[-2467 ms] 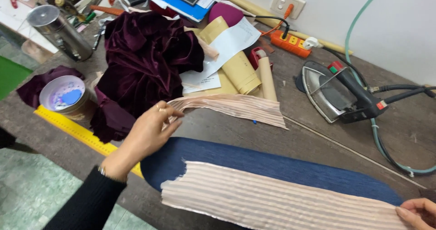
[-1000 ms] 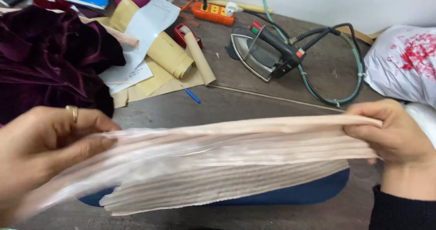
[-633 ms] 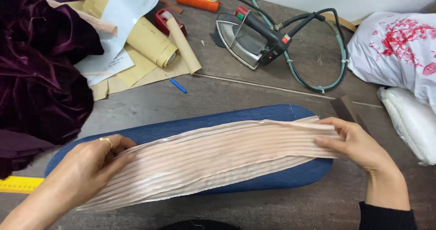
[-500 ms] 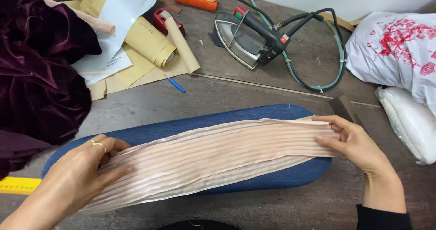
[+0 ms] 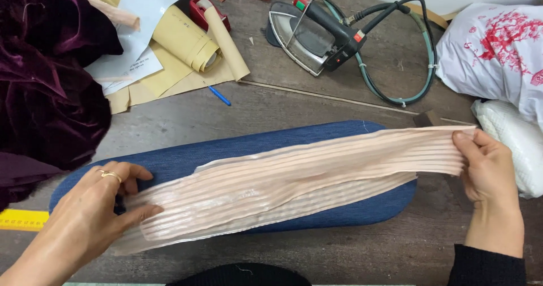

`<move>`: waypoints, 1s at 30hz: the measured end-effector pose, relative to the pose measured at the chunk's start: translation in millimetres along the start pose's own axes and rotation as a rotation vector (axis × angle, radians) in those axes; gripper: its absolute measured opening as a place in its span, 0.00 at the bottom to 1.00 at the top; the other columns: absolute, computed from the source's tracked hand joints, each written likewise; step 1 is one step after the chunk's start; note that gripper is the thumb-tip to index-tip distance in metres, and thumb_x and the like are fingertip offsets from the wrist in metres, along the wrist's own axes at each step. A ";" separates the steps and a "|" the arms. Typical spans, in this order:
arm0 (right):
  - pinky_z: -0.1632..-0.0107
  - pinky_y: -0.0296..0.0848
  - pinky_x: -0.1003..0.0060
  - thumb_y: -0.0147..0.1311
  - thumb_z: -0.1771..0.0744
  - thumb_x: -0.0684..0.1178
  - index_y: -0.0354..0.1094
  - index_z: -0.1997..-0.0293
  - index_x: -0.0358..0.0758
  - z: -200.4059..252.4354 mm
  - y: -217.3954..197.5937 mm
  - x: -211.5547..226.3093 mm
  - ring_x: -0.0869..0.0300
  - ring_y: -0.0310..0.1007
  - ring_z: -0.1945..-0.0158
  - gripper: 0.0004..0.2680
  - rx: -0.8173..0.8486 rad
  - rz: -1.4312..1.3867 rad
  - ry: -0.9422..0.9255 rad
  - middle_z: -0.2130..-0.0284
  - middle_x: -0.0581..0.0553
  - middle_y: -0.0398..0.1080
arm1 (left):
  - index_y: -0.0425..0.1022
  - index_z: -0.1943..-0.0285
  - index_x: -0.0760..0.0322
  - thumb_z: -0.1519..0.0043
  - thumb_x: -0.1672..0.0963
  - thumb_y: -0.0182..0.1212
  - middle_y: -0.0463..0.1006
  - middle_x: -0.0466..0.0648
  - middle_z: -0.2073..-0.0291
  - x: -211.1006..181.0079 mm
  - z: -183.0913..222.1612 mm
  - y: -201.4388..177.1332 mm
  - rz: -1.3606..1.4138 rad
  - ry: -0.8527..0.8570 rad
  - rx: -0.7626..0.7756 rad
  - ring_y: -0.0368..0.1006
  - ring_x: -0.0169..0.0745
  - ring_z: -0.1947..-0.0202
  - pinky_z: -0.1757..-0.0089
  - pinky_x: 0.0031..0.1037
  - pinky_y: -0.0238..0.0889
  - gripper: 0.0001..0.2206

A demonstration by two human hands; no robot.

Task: Ironing and setting pleats on fabric strips using a steam iron and a wooden clapper.

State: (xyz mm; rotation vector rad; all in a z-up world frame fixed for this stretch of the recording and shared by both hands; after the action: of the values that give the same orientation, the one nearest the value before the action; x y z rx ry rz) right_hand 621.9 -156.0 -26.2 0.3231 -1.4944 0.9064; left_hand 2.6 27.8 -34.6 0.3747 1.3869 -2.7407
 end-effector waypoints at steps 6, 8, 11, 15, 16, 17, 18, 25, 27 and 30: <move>0.60 0.68 0.76 0.54 0.33 0.44 0.69 0.57 0.39 17.2 26.7 4.7 0.67 0.69 0.63 0.04 0.048 0.065 0.110 0.64 0.49 0.71 | 0.80 0.72 0.44 0.51 0.43 0.66 0.75 0.34 0.78 7.9 -12.9 3.1 -0.022 0.088 -0.042 0.70 0.30 0.72 0.63 0.22 0.61 0.12; 0.59 0.68 0.75 0.54 0.33 0.44 0.69 0.57 0.38 16.1 30.3 -1.2 0.66 0.69 0.63 0.04 0.065 0.076 0.105 0.64 0.49 0.71 | 0.80 0.70 0.48 0.52 0.44 0.68 0.77 0.36 0.76 23.1 -22.3 -0.4 0.050 0.110 -0.093 0.71 0.31 0.72 0.64 0.24 0.61 0.13; 0.60 0.68 0.72 0.54 0.33 0.43 0.70 0.56 0.35 19.6 52.2 6.0 0.64 0.69 0.65 0.05 0.111 0.130 0.085 0.64 0.46 0.72 | 0.80 0.67 0.53 0.53 0.45 0.68 0.80 0.39 0.73 52.2 -38.6 -19.7 0.110 0.104 -0.249 0.73 0.33 0.73 0.64 0.26 0.61 0.14; 0.60 0.66 0.71 0.54 0.34 0.44 0.72 0.57 0.35 20.2 105.0 32.4 0.65 0.67 0.64 0.06 0.196 0.317 -0.038 0.65 0.48 0.73 | 0.78 0.65 0.68 0.40 0.57 0.67 0.76 0.51 0.80 94.8 -78.5 -50.7 0.375 0.254 -0.487 0.66 0.37 0.79 0.73 0.28 0.58 0.07; 0.60 0.66 0.71 0.54 0.34 0.44 0.72 0.57 0.35 22.8 118.7 43.8 0.65 0.67 0.64 0.06 0.195 0.314 -0.043 0.65 0.48 0.73 | 0.78 0.65 0.68 0.40 0.57 0.67 0.76 0.51 0.80 110.5 -98.1 -51.7 0.375 0.256 -0.492 0.66 0.37 0.79 0.73 0.28 0.58 0.07; 0.60 0.66 0.71 0.55 0.34 0.44 0.72 0.57 0.35 25.6 132.8 55.5 0.65 0.68 0.64 0.06 0.194 0.340 -0.055 0.65 0.48 0.73 | 0.78 0.60 0.67 0.41 0.59 0.67 0.73 0.52 0.78 124.8 -115.2 -56.8 0.307 0.281 -0.575 0.65 0.41 0.74 0.68 0.31 0.57 0.06; 0.60 0.66 0.71 0.56 0.35 0.45 0.73 0.58 0.34 28.6 147.3 67.1 0.64 0.69 0.64 0.06 0.196 0.366 -0.066 0.66 0.47 0.74 | 0.78 0.54 0.66 0.42 0.61 0.66 0.71 0.53 0.75 139.6 -131.0 -61.6 0.237 0.304 -0.657 0.64 0.44 0.70 0.63 0.34 0.56 0.08; 0.61 0.66 0.74 0.54 0.33 0.44 0.72 0.61 0.36 63.7 173.5 138.9 0.69 0.68 0.64 0.04 0.239 0.359 -0.325 0.68 0.51 0.73 | 0.69 0.38 0.52 0.52 0.49 0.65 0.75 0.53 0.46 -3.1 -71.4 -98.5 -0.391 0.174 -0.581 0.71 0.58 0.47 0.59 0.49 0.72 0.30; 0.76 0.53 0.74 0.56 0.35 0.43 0.72 0.65 0.37 87.8 176.9 169.1 0.72 0.57 0.78 0.03 0.316 0.412 -0.520 0.77 0.55 0.66 | 0.63 0.36 0.68 0.48 0.54 0.65 0.67 0.61 0.42 -73.1 -50.1 -88.1 0.077 0.904 -0.491 0.62 0.56 0.40 0.42 0.41 0.52 0.30; 0.66 0.67 0.73 0.56 0.37 0.39 0.73 0.63 0.30 124.7 178.0 211.8 0.66 0.70 0.68 0.04 0.378 0.413 -0.713 0.66 0.44 0.76 | 0.56 0.32 0.62 0.44 0.52 0.64 0.64 0.59 0.38 -165.4 -6.0 -83.0 0.324 1.241 -0.212 0.59 0.52 0.37 0.40 0.38 0.48 0.32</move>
State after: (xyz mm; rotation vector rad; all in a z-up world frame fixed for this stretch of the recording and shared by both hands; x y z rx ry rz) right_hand 376.6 -60.8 125.0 0.6800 -2.0816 1.5141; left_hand 151.7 71.2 66.3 2.2530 1.4703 -1.9651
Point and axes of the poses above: each hand's wrist, its own z-axis away from the middle knuckle, its own y-axis out of the palm, x = y × z, the point moved 6 cm from there along -z, towards the middle knuckle
